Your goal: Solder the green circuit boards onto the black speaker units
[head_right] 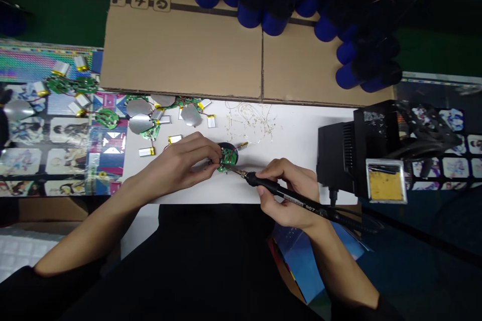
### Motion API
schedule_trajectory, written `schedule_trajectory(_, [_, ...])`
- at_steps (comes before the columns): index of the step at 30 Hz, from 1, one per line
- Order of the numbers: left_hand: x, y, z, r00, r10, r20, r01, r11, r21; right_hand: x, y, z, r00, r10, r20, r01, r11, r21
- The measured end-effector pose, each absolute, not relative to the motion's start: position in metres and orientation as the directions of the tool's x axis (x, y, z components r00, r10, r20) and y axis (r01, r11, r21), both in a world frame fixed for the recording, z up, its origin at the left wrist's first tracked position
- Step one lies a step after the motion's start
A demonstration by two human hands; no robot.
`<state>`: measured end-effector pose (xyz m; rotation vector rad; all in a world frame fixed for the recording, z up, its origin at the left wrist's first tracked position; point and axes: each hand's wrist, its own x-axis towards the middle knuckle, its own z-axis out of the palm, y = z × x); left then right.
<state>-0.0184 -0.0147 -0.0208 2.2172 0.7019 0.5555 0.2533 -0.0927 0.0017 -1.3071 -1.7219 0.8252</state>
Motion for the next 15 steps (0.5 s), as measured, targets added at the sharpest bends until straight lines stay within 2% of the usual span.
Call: schedule_trajectory(15, [-0.0153, -0.0192, -0.0196, 0.733, 0.657, 0.179, 0.366, -0.601, 0.711, 0.2554, -0.0928, 0.0022, -0.132, 0.972, 0.195, 0.469, 0.235, -0.852])
